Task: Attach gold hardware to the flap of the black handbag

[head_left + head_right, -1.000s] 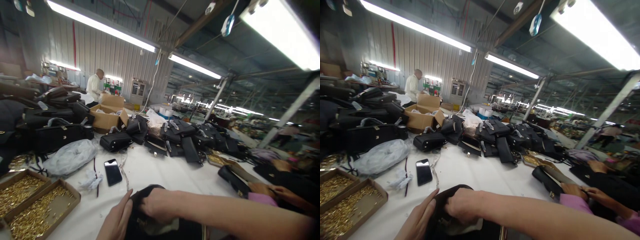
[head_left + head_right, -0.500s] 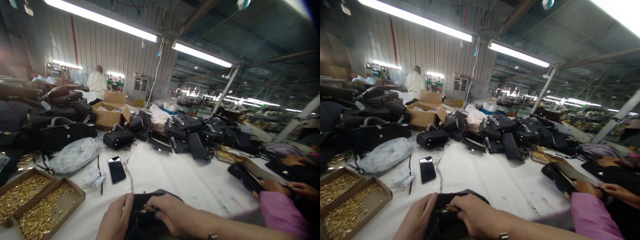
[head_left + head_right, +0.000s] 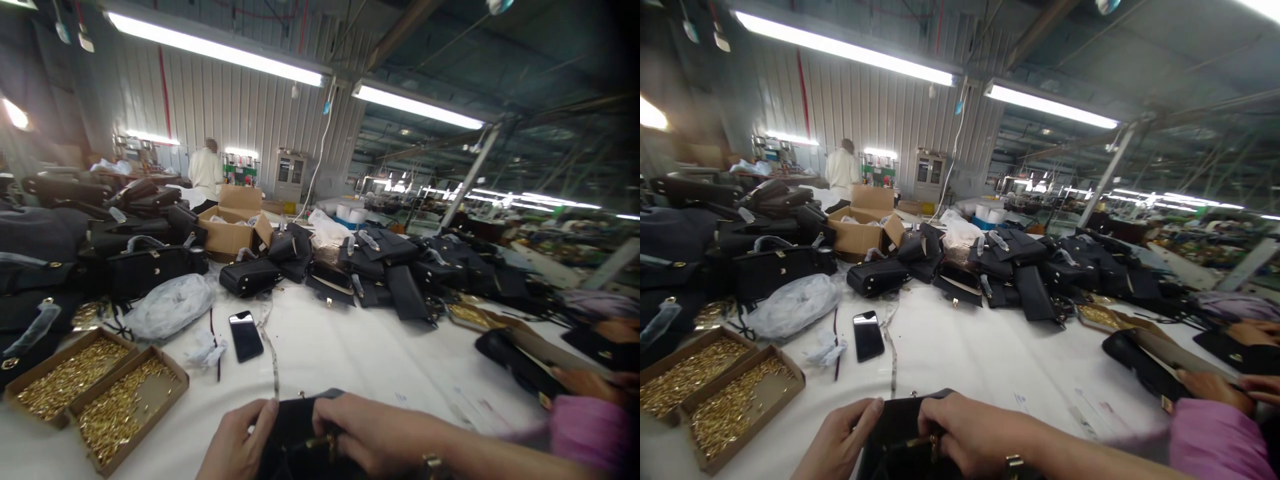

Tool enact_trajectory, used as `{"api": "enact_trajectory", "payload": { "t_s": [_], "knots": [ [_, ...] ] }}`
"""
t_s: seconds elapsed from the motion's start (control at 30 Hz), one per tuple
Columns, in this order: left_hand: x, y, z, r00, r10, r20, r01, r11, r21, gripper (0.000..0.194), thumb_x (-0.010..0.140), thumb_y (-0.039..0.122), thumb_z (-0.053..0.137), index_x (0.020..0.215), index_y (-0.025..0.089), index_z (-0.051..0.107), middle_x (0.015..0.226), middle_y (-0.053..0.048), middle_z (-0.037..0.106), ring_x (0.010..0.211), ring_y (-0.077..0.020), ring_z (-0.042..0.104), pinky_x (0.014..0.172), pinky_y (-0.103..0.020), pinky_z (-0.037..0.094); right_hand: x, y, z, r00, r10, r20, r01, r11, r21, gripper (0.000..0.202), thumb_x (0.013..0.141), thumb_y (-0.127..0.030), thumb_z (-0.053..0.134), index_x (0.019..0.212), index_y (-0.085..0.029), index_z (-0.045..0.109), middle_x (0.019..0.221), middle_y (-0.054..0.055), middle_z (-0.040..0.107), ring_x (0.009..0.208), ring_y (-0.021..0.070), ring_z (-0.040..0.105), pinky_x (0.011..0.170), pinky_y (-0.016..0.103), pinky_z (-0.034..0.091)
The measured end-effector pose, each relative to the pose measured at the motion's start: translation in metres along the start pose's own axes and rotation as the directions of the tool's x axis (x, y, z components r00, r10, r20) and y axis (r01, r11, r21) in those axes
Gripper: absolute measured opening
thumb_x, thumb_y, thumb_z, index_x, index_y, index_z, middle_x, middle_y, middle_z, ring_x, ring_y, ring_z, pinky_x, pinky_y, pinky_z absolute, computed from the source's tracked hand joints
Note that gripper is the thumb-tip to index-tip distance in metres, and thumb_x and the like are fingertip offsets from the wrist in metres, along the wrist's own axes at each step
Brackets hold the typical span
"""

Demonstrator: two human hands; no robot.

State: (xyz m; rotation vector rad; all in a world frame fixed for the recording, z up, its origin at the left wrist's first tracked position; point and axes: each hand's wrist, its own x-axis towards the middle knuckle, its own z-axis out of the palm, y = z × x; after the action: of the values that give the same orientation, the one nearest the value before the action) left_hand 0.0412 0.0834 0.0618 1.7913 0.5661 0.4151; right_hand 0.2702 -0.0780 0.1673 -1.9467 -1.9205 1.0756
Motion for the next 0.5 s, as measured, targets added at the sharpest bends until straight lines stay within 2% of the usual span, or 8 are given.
{"api": "enact_trajectory", "payload": {
  "t_s": [0.23, 0.33, 0.5],
  "knots": [
    [-0.004, -0.002, 0.001, 1.0, -0.003, -0.03, 0.004, 1.0, 0.03, 0.07, 0.107, 0.076, 0.038, 0.088, 0.016, 0.071, 0.086, -0.004, 0.071, 0.085, -0.0219, 0.059, 0.074, -0.026, 0.042, -0.003, -0.003, 0.007, 0.997, 0.006, -0.078, -0.003, 0.999, 0.038, 0.035, 0.087, -0.007, 0.061, 0.117, -0.025, 0.065, 0.112, 0.0, 0.073, 0.096, 0.0177, 0.066, 0.08, 0.024, 0.045],
    [-0.007, 0.0, -0.001, 1.0, -0.008, -0.001, 0.008, 1.0, 0.019, 0.071, 0.107, 0.076, 0.037, 0.089, 0.016, 0.071, 0.085, -0.004, 0.07, 0.084, -0.0217, 0.058, 0.073, -0.026, 0.041, -0.004, -0.007, 0.006, 0.996, 0.017, -0.093, -0.013, 0.999, 0.036, 0.036, 0.086, -0.005, 0.06, 0.116, -0.026, 0.064, 0.112, 0.0, 0.073, 0.096, 0.0185, 0.066, 0.079, 0.025, 0.045],
    [-0.012, 0.007, -0.004, 1.0, -0.002, 0.012, 0.002, 0.999, 0.049, 0.066, 0.108, 0.072, 0.038, 0.082, 0.018, 0.064, 0.08, -0.002, 0.064, 0.081, -0.0196, 0.054, 0.071, -0.026, 0.038, -0.007, -0.017, 0.003, 0.993, 0.034, -0.112, -0.032, 0.999, 0.018, 0.031, 0.091, -0.008, 0.059, 0.117, -0.024, 0.064, 0.115, 0.002, 0.071, 0.101, 0.0208, 0.065, 0.082, 0.028, 0.046]
  ]
}}
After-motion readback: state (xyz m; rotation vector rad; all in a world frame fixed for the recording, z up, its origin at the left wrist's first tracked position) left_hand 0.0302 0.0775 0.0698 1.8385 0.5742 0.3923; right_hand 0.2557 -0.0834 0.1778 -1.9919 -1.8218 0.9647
